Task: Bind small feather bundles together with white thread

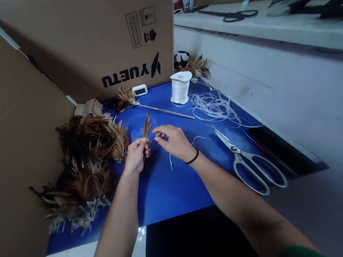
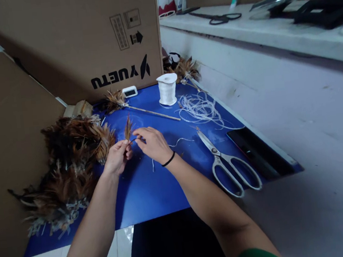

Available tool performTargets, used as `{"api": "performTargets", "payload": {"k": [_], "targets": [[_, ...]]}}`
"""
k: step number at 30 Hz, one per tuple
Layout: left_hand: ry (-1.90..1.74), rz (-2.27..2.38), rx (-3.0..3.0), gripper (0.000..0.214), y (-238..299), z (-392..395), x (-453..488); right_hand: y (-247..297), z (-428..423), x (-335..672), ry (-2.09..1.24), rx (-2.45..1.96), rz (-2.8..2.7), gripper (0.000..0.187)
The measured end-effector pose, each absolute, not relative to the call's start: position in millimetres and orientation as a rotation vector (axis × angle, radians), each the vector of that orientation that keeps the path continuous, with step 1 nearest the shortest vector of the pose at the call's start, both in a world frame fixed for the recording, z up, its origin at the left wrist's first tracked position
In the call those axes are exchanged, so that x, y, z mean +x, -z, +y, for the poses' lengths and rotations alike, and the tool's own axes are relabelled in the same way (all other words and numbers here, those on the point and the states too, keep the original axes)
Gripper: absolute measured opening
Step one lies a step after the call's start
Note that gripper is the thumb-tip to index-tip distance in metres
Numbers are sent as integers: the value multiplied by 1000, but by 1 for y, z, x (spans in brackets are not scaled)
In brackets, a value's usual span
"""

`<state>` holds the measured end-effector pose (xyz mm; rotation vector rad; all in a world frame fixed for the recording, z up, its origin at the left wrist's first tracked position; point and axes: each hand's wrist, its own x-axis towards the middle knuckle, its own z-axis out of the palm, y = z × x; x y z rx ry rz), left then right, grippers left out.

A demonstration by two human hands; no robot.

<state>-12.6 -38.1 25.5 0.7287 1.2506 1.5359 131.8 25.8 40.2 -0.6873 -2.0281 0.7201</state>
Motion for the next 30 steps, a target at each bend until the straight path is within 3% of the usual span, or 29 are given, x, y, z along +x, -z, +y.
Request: {"api": "performTargets", "payload": {"k": [4,9,12,18,30], "targets": [[-1565,1014,513,21,-31,-39,-14,-35,38,131,-1226,-780,-1569,38],[-1530,940,438,19,-32,-39,-12,-26,37,123,-1515,-752,-1473,29],[-1522,967,507,27,-31,-41,-9,-23,26,114,-1498,-657,-1566,22],[-1502,1067,661,30,-30,-43,-6,-23,20,111,-1151,-630,-1689,7],[-1452,1198,757,31,-28,-42,-6,-33,26,124,-950,-637,-1768,9]]}}
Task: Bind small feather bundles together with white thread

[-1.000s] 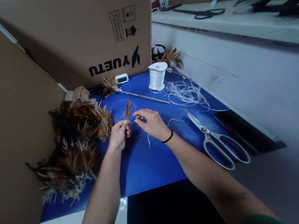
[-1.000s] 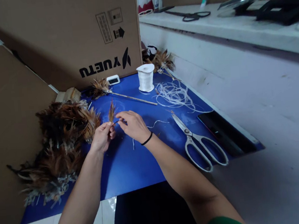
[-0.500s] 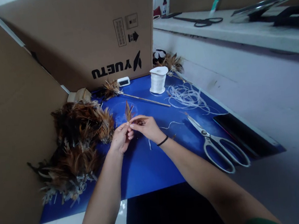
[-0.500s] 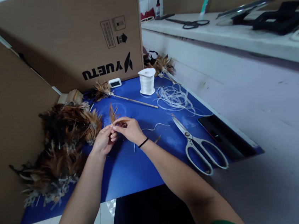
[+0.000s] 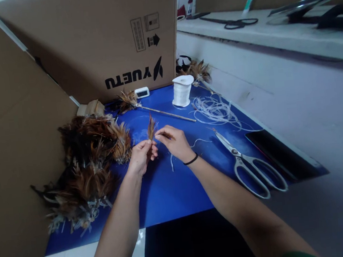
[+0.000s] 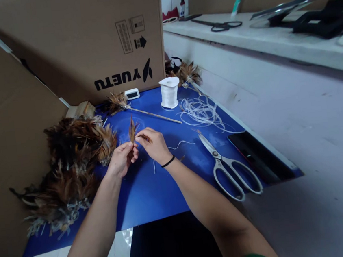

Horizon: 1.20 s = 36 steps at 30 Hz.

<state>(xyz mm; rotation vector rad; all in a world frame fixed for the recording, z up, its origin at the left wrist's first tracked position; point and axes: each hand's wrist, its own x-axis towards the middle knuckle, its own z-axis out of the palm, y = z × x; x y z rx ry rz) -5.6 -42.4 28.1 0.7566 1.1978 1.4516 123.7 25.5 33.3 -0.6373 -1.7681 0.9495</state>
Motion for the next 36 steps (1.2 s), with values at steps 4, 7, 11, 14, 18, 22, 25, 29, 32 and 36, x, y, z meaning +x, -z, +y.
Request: {"api": "performTargets", "payload": {"k": [4,7,11,14,18,22,25,29,32,36], "targets": [[-1448,1202,747,31,-29,-43,-5,-33,27,124,-1024,-625,-1778,10],[-1442,1205,727,31,-30,-42,-5,-33,28,125,-1076,-636,-1777,9],[-1411,1197,706,32,-30,-43,-5,-34,28,126,-1070,-664,-1801,10],[-1388,1187,714,31,-29,-43,-5,-33,28,126,-1038,-675,-1811,10],[-1363,1186,722,30,-31,-44,-5,-33,27,126,-978,-680,-1846,10],[-1356,1182,734,31,-31,-44,-4,-35,25,126,-928,-683,-1860,11],[-1362,1182,753,31,-30,-44,-4,-35,23,124,-872,-697,-1879,10],[-1388,1194,801,29,-28,-44,-5,-32,23,121,-926,-719,-1827,6],[-1419,1192,822,29,-28,-44,-6,-30,25,119,-1132,-757,-1669,22],[-1516,1164,836,29,-28,-43,-6,-31,26,118,-1491,-839,-1485,42]]}}
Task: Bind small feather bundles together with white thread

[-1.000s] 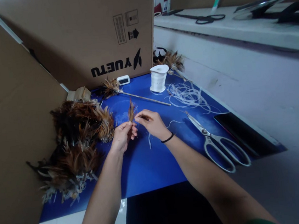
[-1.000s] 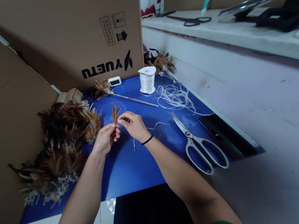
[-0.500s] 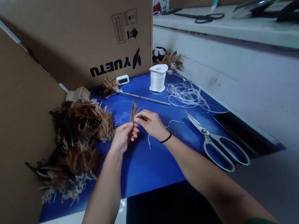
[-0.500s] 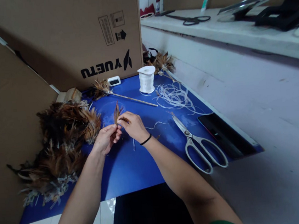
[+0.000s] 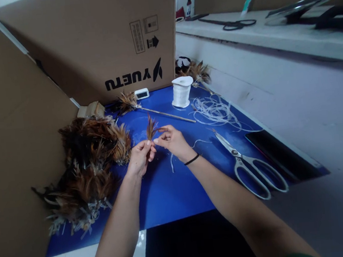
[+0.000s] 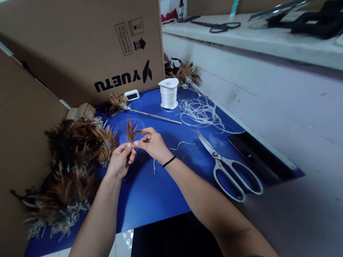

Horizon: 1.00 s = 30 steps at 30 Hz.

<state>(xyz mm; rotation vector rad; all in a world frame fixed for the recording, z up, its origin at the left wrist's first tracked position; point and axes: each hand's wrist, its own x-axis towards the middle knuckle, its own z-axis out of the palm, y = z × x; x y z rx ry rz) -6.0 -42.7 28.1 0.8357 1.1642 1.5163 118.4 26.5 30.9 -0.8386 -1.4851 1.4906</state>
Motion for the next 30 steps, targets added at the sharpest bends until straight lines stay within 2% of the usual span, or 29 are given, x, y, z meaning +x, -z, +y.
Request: {"api": "performTargets", "payload": {"k": [4,8,13,23,30], "targets": [[-1619,1283,951,29,-27,-42,-7,-34,21,117,-1691,-820,-1414,31],[-1628,1570,1224,29,-27,-45,-7,-38,13,113,-1688,-702,-1382,24],[-1653,1762,1408,18,-30,-49,-5,-38,7,108,-1616,-675,-1347,18],[-1667,1741,1377,14,-30,-49,-2,-36,10,111,-1657,-657,-1348,31],[-1693,1710,1460,16,-28,-50,0,-33,9,106,-1606,-739,-1284,33]]}}
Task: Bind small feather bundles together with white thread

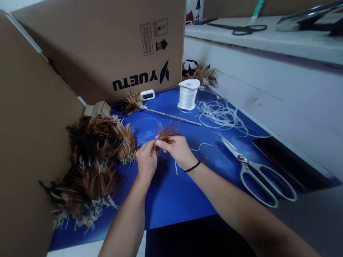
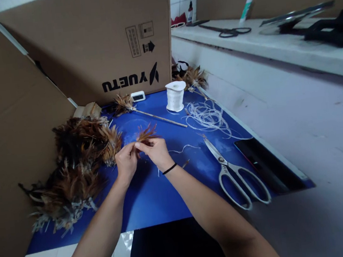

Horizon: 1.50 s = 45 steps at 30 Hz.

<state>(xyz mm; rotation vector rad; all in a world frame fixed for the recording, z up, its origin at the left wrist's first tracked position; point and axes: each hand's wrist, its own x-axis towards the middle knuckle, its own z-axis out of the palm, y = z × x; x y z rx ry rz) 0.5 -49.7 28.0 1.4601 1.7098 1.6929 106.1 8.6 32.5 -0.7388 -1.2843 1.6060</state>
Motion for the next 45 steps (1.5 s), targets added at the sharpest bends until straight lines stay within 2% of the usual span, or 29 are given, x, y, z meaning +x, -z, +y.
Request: {"api": "performTargets", "payload": {"k": [8,12,17,21,25,34,42,45], "targets": [[-1672,1678,1385,13,-30,-50,3,-28,10,105,-1475,-771,-1296,28],[-1662,1635,1392,10,-31,-51,4,-30,16,109,-1554,-742,-1269,30],[-1479,1352,1122,40,-31,-49,3,-34,25,119,-1723,-667,-1254,27],[-1344,1121,893,48,-33,-48,2,-36,27,127,-1866,-549,-1386,27],[-1230,1017,842,44,-35,-50,1,-38,27,129,-1918,-463,-1447,33],[-1171,929,810,27,-34,-51,-7,-35,32,132,-1966,-468,-1496,32],[-1218,986,852,25,-33,-50,-6,-33,33,133,-2010,-509,-1443,24],[-1300,1058,878,27,-33,-49,-5,-32,34,133,-2006,-506,-1409,29]]}}
